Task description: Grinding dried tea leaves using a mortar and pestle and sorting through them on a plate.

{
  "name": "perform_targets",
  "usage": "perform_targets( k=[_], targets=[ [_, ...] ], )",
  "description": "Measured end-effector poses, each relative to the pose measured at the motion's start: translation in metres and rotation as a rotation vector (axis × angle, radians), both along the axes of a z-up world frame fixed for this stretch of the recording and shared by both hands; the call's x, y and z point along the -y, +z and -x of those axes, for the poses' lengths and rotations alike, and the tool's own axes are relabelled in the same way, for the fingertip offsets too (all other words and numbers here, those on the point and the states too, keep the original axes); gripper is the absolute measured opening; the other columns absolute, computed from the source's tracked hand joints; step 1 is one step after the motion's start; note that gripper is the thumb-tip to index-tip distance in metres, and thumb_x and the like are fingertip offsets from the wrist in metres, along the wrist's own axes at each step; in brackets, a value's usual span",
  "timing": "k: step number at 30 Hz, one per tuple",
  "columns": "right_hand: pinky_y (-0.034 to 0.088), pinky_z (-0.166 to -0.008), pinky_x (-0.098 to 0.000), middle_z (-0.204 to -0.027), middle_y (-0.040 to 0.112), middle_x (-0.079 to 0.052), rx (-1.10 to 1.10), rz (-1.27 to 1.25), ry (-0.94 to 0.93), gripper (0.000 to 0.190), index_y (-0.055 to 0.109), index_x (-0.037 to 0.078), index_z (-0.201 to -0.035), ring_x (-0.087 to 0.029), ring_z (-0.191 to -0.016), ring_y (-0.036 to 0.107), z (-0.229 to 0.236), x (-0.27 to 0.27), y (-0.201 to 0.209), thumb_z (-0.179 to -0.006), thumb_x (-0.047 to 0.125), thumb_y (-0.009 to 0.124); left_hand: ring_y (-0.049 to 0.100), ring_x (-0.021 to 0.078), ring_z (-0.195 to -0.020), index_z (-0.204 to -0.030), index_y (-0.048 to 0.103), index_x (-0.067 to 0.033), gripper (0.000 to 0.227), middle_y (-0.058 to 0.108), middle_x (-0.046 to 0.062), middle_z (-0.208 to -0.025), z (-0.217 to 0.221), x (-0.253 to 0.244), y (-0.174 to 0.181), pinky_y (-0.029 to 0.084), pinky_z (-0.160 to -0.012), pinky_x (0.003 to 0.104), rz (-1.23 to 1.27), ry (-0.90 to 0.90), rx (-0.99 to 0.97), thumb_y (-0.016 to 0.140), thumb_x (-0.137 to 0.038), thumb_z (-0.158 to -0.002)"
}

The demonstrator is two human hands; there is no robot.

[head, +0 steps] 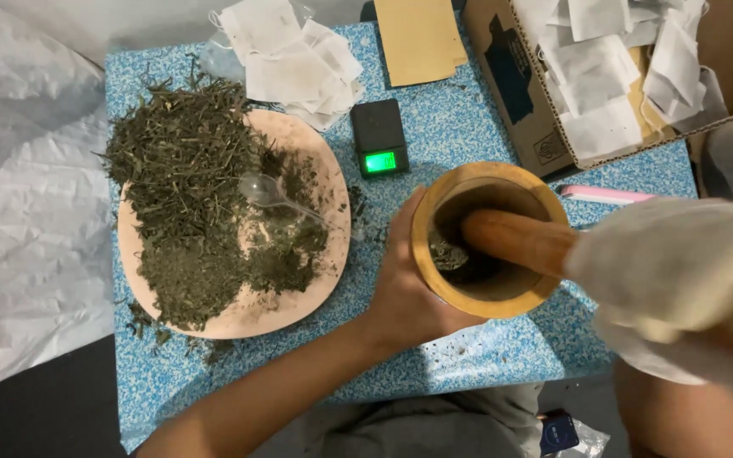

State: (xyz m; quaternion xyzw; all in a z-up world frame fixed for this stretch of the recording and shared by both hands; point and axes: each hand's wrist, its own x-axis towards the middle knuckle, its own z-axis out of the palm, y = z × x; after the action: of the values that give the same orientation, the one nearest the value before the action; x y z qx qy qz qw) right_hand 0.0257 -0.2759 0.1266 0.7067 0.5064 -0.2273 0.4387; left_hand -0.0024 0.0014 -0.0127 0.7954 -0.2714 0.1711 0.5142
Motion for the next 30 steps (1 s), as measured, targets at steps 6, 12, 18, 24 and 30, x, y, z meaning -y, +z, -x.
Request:
perform_targets(
  k=[6, 12, 18, 24, 30],
  targets=[
    [0.034, -0.052, -0.0271, -0.065, 0.049, 0.006, -0.967, -2.314, -0.467, 0.04, 0.056, 0.016, -0.092, -0.007, -0.051, 0.044, -0.012, -0.067, -0.014, -0.073, -0.015, 0.041, 0.044, 0.0419, -0.171, -0.175, 0.011, 0.0001, 0.148, 0.034, 0.023, -0.179, -0.007, 0.01, -0.022, 0.038, -0.152, 0.054, 0.166, -0.046, -0.083, 0.111, -0.04, -0.075],
    [0.037, -0.049, -0.0284, -0.062, 0.052, 0.004, -1.24, -2.152, -0.487, 0.026, 0.059, 0.017, -0.089, -0.009, -0.049, 0.048, -0.038, -0.046, -0.024, -0.081, -0.004, 0.046, 0.041, 0.0386, -0.169, -0.175, 0.018, 0.0024, 0.134, 0.034, 0.021, -0.178, -0.017, 0.012, -0.007, 0.032, -0.15, 0.052, 0.314, -0.145, -0.258, 0.103, -0.035, -0.077],
    [0.04, -0.045, -0.0301, -0.059, 0.055, 0.001, -1.527, -1.95, -0.544, 0.013, 0.061, 0.017, -0.086, -0.012, -0.046, 0.052, -0.071, -0.035, -0.037, -0.09, 0.01, 0.052, 0.031, 0.0507, -0.173, -0.167, 0.039, 0.0115, 0.125, 0.029, 0.03, -0.178, -0.019, 0.01, -0.019, 0.029, -0.151, 0.061, 0.12, -0.091, -0.09, 0.111, -0.037, -0.076],
    [0.043, -0.041, -0.0319, -0.055, 0.059, -0.002, -1.783, -1.716, -0.596, 0.019, 0.064, 0.017, -0.082, -0.015, -0.043, 0.057, -0.089, -0.028, -0.05, -0.1, 0.023, 0.059, 0.04, 0.0407, -0.172, -0.177, 0.013, 0.0005, 0.14, 0.034, 0.02, -0.18, -0.023, 0.01, -0.023, 0.032, -0.15, 0.057, 0.289, -0.178, -0.24, 0.104, -0.035, -0.078],
    [0.046, -0.037, -0.0338, -0.052, 0.062, -0.004, -2.06, -1.428, -0.632, 0.035, 0.067, 0.018, -0.079, -0.018, -0.04, 0.061, -0.105, 0.011, -0.069, -0.109, 0.035, 0.067, 0.043, 0.0362, -0.169, -0.176, 0.018, -0.0008, 0.139, 0.04, 0.017, -0.177, -0.022, 0.009, -0.017, 0.031, -0.149, 0.052, 0.286, -0.148, -0.318, 0.103, -0.039, -0.074]
  ],
)
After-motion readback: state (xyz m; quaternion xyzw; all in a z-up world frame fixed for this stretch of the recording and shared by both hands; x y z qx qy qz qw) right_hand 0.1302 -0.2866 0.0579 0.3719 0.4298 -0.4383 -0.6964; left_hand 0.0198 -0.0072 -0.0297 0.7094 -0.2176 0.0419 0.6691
